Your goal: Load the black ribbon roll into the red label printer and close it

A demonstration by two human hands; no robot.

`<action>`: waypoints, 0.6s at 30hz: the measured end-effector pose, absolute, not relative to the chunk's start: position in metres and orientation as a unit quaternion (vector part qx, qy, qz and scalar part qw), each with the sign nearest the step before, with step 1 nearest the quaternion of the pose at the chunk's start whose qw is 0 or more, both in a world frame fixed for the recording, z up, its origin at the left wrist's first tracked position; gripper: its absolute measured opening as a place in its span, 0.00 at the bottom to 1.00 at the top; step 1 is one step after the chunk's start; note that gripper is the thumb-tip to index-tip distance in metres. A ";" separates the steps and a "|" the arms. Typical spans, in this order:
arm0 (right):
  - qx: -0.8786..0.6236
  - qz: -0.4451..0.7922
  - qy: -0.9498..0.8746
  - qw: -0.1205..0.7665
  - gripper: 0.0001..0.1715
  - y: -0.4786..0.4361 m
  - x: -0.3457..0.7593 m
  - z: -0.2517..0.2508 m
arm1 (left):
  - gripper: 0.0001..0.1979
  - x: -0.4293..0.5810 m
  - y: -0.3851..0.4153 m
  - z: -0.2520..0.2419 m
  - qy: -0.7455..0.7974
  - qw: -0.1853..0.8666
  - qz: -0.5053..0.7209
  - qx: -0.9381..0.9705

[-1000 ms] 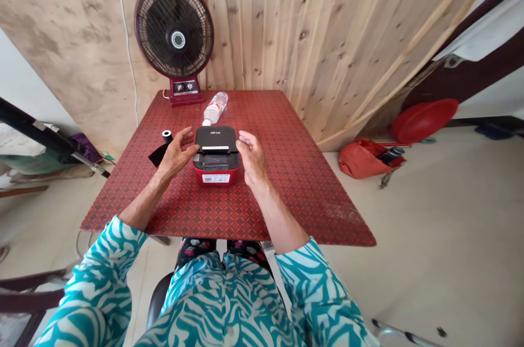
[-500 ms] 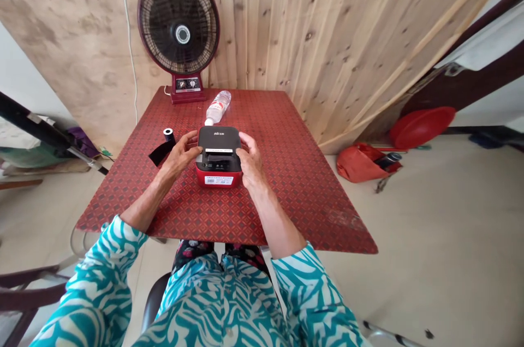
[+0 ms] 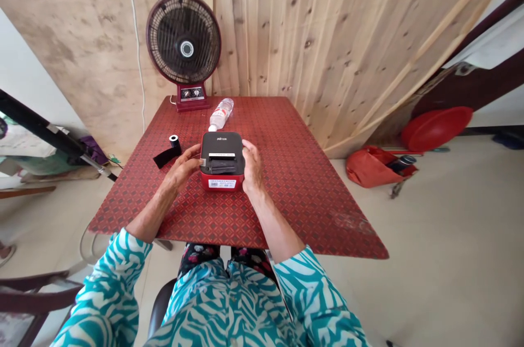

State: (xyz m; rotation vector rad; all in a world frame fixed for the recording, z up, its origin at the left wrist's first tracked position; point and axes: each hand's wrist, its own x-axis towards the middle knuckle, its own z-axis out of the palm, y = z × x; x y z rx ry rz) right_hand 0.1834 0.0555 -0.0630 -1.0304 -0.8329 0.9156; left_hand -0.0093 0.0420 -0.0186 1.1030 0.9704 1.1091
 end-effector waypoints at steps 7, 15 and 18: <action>-0.440 0.394 -0.356 0.724 0.28 0.049 0.180 -0.073 | 0.34 -0.010 0.050 -0.019 0.425 0.620 0.486 0.446; -0.437 0.400 -0.341 0.730 0.28 0.050 0.180 -0.075 | 0.34 -0.011 0.053 -0.025 0.409 0.625 0.490 0.450; -0.438 0.406 -0.337 0.728 0.28 0.050 0.179 -0.074 | 0.34 -0.009 0.053 -0.027 0.407 0.622 0.495 0.450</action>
